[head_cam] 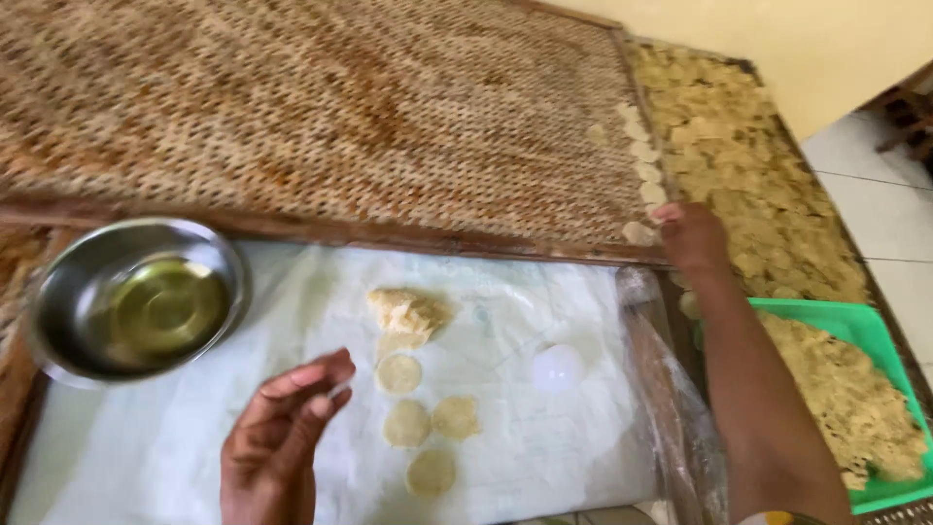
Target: Rolling out dough and cutting it into small circular pieces to be placed on a woven tray for drying.
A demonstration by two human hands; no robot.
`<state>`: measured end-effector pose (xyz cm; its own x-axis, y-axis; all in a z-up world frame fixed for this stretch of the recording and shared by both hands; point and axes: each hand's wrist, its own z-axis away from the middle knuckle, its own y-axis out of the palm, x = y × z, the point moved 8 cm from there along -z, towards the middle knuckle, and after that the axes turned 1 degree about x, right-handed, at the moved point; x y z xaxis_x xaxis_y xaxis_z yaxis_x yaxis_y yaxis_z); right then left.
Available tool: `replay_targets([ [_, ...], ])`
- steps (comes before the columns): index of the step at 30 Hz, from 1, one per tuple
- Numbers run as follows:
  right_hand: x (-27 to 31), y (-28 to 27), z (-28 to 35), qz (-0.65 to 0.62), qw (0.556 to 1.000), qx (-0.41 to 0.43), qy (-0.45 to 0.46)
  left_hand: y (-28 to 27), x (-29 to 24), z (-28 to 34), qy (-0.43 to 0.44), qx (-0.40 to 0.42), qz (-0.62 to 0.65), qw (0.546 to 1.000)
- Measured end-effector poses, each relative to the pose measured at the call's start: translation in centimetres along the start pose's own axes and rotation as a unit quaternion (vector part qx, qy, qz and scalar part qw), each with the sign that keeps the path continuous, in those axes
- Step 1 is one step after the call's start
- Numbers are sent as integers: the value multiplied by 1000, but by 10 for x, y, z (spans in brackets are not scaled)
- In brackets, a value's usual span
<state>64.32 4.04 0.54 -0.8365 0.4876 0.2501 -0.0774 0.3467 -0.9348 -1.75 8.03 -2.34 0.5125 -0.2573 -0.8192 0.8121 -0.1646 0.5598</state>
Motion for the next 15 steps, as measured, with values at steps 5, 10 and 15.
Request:
replay_targets([
  [5, 90, -20, 42, -23, 997, 30, -70, 6, -50, 11, 64, -38, 33, 997],
  [10, 218, -37, 113, -89, 982, 168, 13, 3, -58, 12, 97, -18, 61, 993],
  [15, 324, -2, 181, -155, 937, 252, -187, 4, -59, 10, 101, -5, 51, 994],
])
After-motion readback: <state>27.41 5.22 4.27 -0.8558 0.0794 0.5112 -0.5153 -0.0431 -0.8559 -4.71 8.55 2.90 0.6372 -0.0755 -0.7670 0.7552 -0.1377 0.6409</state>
